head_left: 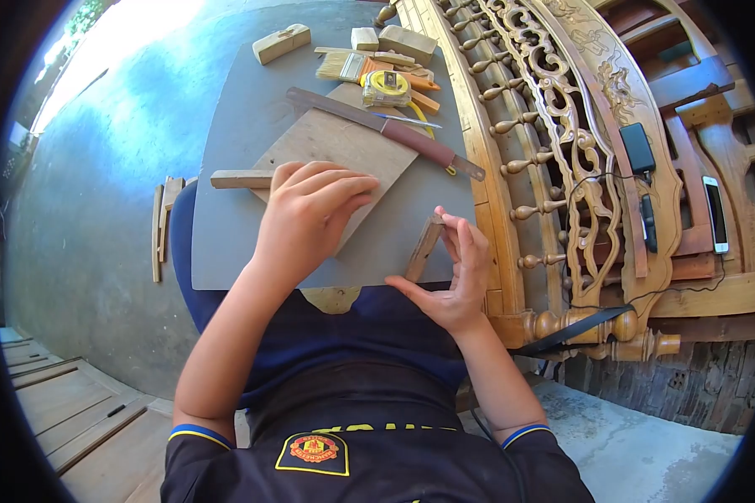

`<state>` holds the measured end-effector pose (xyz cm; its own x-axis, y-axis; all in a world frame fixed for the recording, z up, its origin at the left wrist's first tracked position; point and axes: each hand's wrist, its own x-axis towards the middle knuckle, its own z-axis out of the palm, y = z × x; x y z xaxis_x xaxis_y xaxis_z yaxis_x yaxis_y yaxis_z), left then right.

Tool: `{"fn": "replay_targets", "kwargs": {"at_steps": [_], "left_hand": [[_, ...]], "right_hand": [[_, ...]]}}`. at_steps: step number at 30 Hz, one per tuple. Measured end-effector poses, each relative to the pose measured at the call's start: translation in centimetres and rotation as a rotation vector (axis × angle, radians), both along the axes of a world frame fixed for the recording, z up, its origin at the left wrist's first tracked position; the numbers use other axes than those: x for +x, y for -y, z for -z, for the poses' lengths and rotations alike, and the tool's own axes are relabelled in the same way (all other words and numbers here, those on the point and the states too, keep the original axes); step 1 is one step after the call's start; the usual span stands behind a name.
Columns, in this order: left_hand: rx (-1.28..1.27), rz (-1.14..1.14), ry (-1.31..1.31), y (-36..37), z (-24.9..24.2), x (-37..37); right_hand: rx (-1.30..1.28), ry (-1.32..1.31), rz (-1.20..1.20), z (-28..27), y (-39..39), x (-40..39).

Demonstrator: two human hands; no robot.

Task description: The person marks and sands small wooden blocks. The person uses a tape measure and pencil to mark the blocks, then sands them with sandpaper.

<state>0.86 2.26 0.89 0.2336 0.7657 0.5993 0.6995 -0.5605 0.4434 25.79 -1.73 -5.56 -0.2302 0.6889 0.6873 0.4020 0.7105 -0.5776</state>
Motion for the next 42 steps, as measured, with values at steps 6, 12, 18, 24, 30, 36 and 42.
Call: {"fn": "replay_targets", "kwargs": {"at_steps": [6,12,18,24,30,36,42], "left_hand": [[-0.175,-0.116,0.203,3.0,-1.4,-1.7],[-0.19,-0.043,0.187,3.6,-0.8,-0.7],[-0.062,-0.093,-0.147,-0.4,-2.8,0.2],[0.054,-0.148,-0.353,-7.7,-3.9,-0.6],[-0.28,0.052,-0.496,-9.2,-2.5,4.1],[-0.007,0.004,-0.501,-10.0,0.5,6.8],[0.188,0.079,-0.36,-6.2,-2.7,5.5]], "right_hand": [[-0.167,-0.003,0.037,-1.9,-0.1,-0.2],[-0.291,0.055,0.109,-2.9,-0.3,-0.4],[-0.322,0.061,0.09,-2.9,-0.5,-0.2],[-0.596,-0.238,0.043,-3.0,-1.0,0.0],[-0.786,-0.491,-0.072,-2.9,-1.2,0.6],[-0.832,-0.477,-0.11,-3.0,-0.8,1.6],[-0.765,-0.499,-0.177,-1.1,-0.8,2.8]]}}
